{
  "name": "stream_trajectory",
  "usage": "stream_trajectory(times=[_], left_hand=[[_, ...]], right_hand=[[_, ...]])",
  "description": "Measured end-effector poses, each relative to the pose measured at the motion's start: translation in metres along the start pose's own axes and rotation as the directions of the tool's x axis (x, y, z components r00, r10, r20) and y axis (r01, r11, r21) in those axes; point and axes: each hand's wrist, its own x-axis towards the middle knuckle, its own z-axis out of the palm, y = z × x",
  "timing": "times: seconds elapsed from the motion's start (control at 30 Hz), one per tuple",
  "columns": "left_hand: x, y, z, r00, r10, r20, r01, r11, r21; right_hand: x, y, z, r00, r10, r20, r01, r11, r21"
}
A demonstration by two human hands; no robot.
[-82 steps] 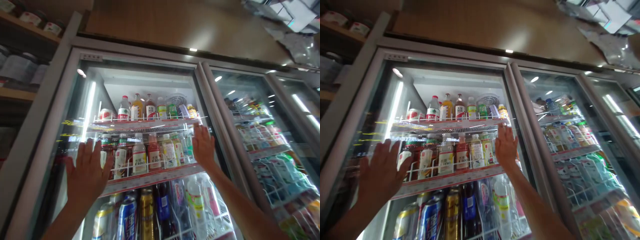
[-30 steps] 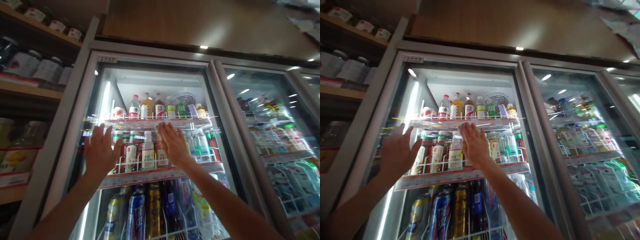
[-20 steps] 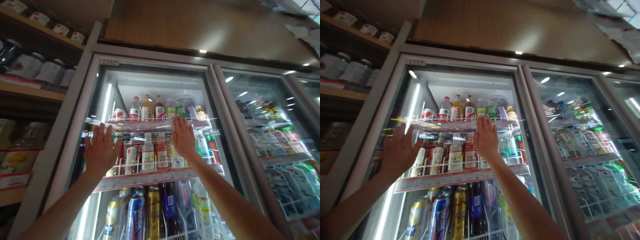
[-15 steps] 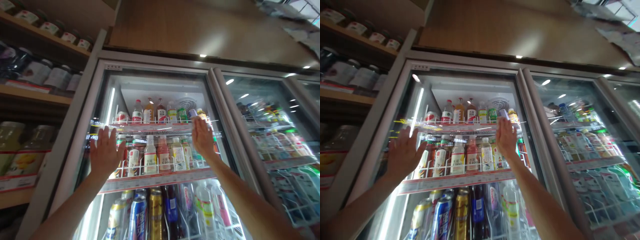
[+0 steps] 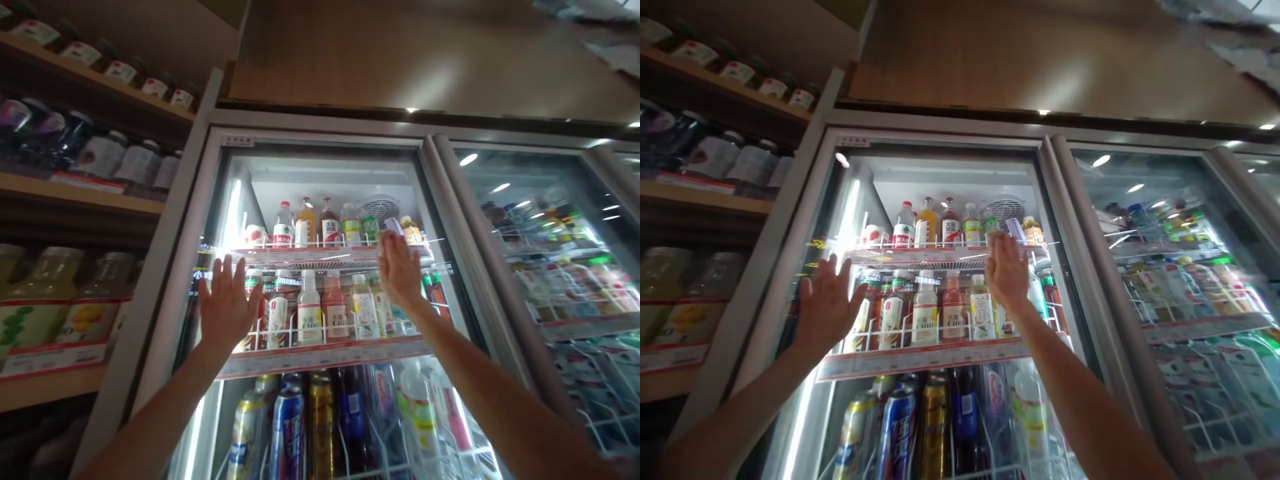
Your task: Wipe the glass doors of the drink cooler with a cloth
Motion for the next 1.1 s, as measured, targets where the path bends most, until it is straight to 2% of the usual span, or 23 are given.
stream_trajectory(times=[0.07, 0.1, 0.13, 0.2, 0.27, 0.33, 0.37, 0.4, 0.47, 0.5, 0.57, 0.63, 0.7, 0.77, 0.83, 0.9, 0.93, 0.97, 1.03, 1.07, 1.1], left_hand=[[-0.001, 0.001, 0.0, 1.0, 0.007, -0.002, -0.007, 1.0, 0.007], [-0.001, 0.002, 0.0, 1.0, 0.005, -0.003, -0.005, 1.0, 0.008], [-0.001, 0.002, 0.0, 1.0, -0.001, -0.003, 0.001, 1.0, 0.008], [-0.001, 0.003, -0.001, 1.0, -0.01, 0.002, 0.01, 1.0, 0.004], [0.0, 0.003, -0.002, 1.0, -0.012, 0.016, 0.012, 1.0, -0.002], [0.001, 0.001, -0.003, 0.999, -0.014, 0.033, 0.014, 1.0, -0.007], [0.001, 0.0, -0.003, 0.999, -0.014, 0.042, 0.014, 1.0, -0.009], [0.001, -0.002, -0.003, 0.999, -0.011, 0.049, 0.012, 1.0, -0.01], [0.0, -0.004, -0.002, 0.999, 0.005, 0.053, -0.004, 1.0, -0.009], [0.0, -0.005, -0.002, 0.999, 0.016, 0.048, -0.016, 1.0, -0.008], [-0.002, -0.006, 0.0, 0.999, 0.029, 0.026, -0.029, 1.0, -0.004], [-0.003, -0.006, 0.001, 1.0, 0.031, 0.003, -0.031, 1.0, 0.002], [-0.004, -0.006, 0.001, 0.999, 0.035, -0.008, -0.035, 0.999, 0.004], [-0.003, -0.006, 0.001, 0.999, 0.048, -0.017, -0.048, 0.999, 0.006], [-0.002, -0.008, 0.001, 0.998, 0.063, -0.025, -0.062, 0.998, 0.007], [-0.002, -0.01, 0.001, 0.997, 0.07, -0.025, -0.069, 0.998, 0.009], [-0.002, -0.012, 0.001, 0.997, 0.072, -0.023, -0.072, 0.997, 0.01], [-0.002, -0.013, 0.0, 0.997, 0.077, -0.02, -0.077, 0.997, 0.011], [-0.002, -0.016, 0.0, 0.995, 0.095, -0.02, -0.095, 0.995, 0.012], [-0.003, -0.017, -0.001, 0.994, 0.102, -0.024, -0.102, 0.995, 0.014], [-0.003, -0.017, -0.001, 0.994, 0.105, -0.027, -0.104, 0.994, 0.016]], right_hand=[[0.014, 0.016, -0.003, 0.985, 0.171, -0.034, -0.172, 0.985, -0.023], [0.017, 0.014, -0.003, 0.982, 0.188, -0.035, -0.189, 0.982, -0.024], [0.016, 0.004, -0.003, 0.988, 0.153, -0.023, -0.153, 0.988, -0.014], [0.004, -0.03, 0.001, 0.999, -0.036, 0.03, 0.035, 0.999, 0.031], [-0.013, -0.064, 0.006, 0.957, -0.281, 0.067, 0.275, 0.957, 0.089], [-0.024, -0.076, 0.008, 0.904, -0.42, 0.078, 0.41, 0.905, 0.116], [-0.025, -0.07, 0.007, 0.905, -0.418, 0.078, 0.409, 0.906, 0.112], [-0.023, -0.058, 0.005, 0.93, -0.362, 0.071, 0.354, 0.93, 0.099], [-0.01, -0.019, -0.002, 0.991, -0.131, 0.026, 0.129, 0.99, 0.063], [0.0, 0.0, -0.005, 1.0, 0.012, -0.017, -0.011, 0.999, 0.051], [0.017, 0.025, -0.011, 0.981, 0.176, -0.083, -0.173, 0.984, 0.044], [0.024, 0.021, -0.011, 0.979, 0.181, -0.096, -0.177, 0.983, 0.044], [0.019, -0.011, -0.006, 0.995, 0.072, -0.065, -0.069, 0.997, 0.047], [0.004, -0.054, 0.002, 0.993, -0.118, -0.019, 0.119, 0.991, 0.058], [-0.01, -0.085, 0.009, 0.925, -0.379, 0.022, 0.376, 0.923, 0.084], [-0.016, -0.088, 0.012, 0.853, -0.521, 0.038, 0.516, 0.851, 0.099], [-0.014, -0.078, 0.011, 0.858, -0.512, 0.038, 0.507, 0.857, 0.094], [-0.008, -0.062, 0.009, 0.895, -0.446, 0.033, 0.442, 0.893, 0.082], [0.009, -0.022, 0.004, 0.985, -0.174, -0.004, 0.174, 0.984, 0.048], [0.017, -0.005, 0.002, 0.999, -0.017, -0.041, 0.018, 0.999, 0.04], [0.023, 0.007, 0.0, 0.991, 0.111, -0.074, -0.108, 0.993, 0.04]])
